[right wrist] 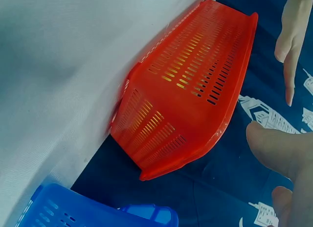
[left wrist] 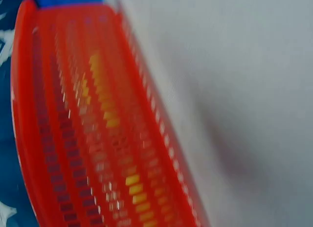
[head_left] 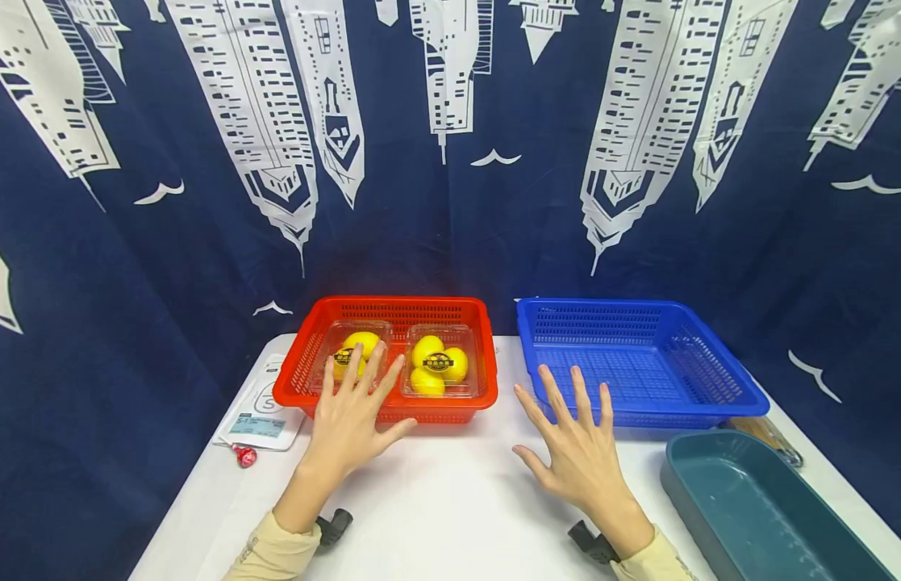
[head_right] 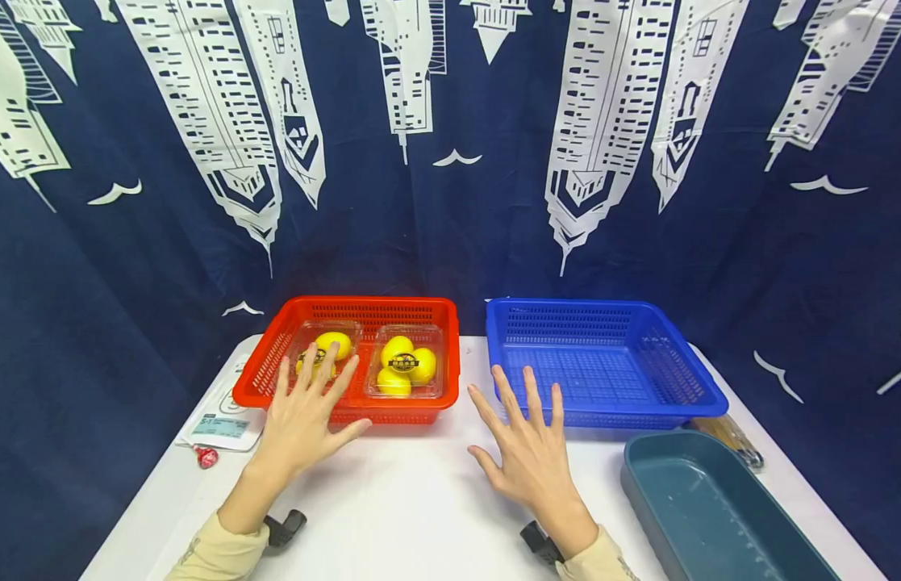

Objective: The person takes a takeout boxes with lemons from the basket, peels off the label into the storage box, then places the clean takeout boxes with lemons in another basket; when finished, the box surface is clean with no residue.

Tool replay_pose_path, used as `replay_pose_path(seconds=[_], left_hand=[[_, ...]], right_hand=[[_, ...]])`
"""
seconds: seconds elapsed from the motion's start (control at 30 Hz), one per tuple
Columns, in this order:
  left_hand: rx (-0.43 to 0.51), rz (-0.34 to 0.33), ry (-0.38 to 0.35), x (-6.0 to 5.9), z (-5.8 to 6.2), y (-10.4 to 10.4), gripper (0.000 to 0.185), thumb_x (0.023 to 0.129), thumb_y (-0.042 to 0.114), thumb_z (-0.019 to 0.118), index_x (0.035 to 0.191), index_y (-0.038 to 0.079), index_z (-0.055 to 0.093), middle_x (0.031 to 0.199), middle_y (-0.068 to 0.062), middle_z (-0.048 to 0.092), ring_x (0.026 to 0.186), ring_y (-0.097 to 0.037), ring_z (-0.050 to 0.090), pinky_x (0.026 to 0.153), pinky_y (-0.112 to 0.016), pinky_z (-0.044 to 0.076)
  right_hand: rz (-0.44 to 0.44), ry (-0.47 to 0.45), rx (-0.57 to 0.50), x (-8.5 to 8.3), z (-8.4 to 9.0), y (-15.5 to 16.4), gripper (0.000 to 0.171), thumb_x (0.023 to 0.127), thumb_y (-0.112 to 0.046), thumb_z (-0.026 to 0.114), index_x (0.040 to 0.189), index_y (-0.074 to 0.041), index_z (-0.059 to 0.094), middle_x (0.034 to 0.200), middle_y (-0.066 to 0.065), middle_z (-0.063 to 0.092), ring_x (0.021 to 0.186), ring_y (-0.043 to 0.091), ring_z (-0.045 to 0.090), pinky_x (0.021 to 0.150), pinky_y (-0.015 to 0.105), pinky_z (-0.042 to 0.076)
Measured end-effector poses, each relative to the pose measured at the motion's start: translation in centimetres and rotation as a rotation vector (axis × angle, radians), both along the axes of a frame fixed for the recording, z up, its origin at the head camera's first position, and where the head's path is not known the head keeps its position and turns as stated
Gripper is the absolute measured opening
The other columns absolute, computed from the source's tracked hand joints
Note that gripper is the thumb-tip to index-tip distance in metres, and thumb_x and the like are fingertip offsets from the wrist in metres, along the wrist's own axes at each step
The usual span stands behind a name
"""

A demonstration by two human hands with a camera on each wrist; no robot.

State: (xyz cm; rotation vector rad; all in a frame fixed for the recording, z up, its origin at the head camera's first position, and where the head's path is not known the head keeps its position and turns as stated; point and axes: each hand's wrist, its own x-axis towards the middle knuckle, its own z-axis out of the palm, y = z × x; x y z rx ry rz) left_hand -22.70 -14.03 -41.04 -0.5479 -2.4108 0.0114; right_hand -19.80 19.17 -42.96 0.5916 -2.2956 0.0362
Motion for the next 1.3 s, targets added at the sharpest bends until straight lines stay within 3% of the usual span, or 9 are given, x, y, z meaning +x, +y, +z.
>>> replay_pose_path(seconds=[0.3,0.47,0.6,0.77,0.93,1.3], left_hand=[[0.148,0.078,-0.228,-1.1,1.4,-3.9,0.095,0.08,0.067,0.061,0.156,0.027,0.022,0.166,-0.005,0.011,0.151,-0.036,0.011,0.119,-0.064,0.007],[0.277,0.096,-0.331,-2.1,1.2,-6.4,0.098,0.08,0.068,0.061,0.157,0.031,0.014,0.166,-0.001,0.005,0.153,-0.032,0.004,0.118,-0.066,0.006],[0.38,0.102,-0.392,-2.8,0.8,-8.2,0.098,0.08,0.066,0.063,0.157,0.029,0.015,0.166,-0.001,0.004,0.153,-0.032,0.005,0.115,-0.069,0.014],[0.479,0.131,-0.457,-3.4,0.3,-10.1,0.096,0.082,0.065,0.062,0.157,0.02,0.021,0.166,-0.007,0.011,0.15,-0.04,0.016,0.107,-0.074,0.024],[0.567,0.116,-0.49,-3.9,-0.3,-11.2,0.095,0.083,0.058,0.065,0.156,0.015,0.022,0.163,-0.013,0.019,0.145,-0.044,0.026,0.107,-0.074,0.026],[0.7,0.094,-0.578,-4.7,-1.6,-12.4,0.101,0.082,0.054,0.068,0.157,0.013,0.014,0.16,-0.021,0.023,0.141,-0.048,0.032,0.107,-0.071,0.03]], right_hand=[[-0.002,-0.011,0.003,0.0,0.0,-0.1,0.072,0.093,-0.07,0.019,0.149,-0.029,0.04,0.16,0.012,0.027,0.149,0.044,0.006,0.11,0.072,0.009],[-0.004,-0.022,0.006,0.0,-0.1,-0.1,0.073,0.093,-0.071,0.018,0.149,-0.029,0.039,0.161,0.012,0.026,0.149,0.044,0.006,0.11,0.073,0.01],[-0.011,-0.034,0.011,0.1,-0.1,-0.2,0.075,0.092,-0.072,0.016,0.149,-0.029,0.039,0.16,0.012,0.027,0.149,0.044,0.006,0.109,0.073,0.011],[-0.014,-0.049,0.006,0.2,-0.2,-0.1,0.076,0.092,-0.073,0.016,0.149,-0.03,0.038,0.162,0.011,0.022,0.149,0.045,0.007,0.11,0.072,0.01],[-0.013,-0.053,0.005,0.2,-0.2,-0.1,0.076,0.091,-0.074,0.017,0.149,-0.03,0.038,0.163,0.01,0.021,0.149,0.045,0.007,0.11,0.072,0.01],[-0.011,-0.064,-0.005,0.2,-0.2,-0.2,0.078,0.091,-0.075,0.016,0.149,-0.029,0.039,0.162,0.01,0.022,0.149,0.045,0.007,0.11,0.072,0.011]])
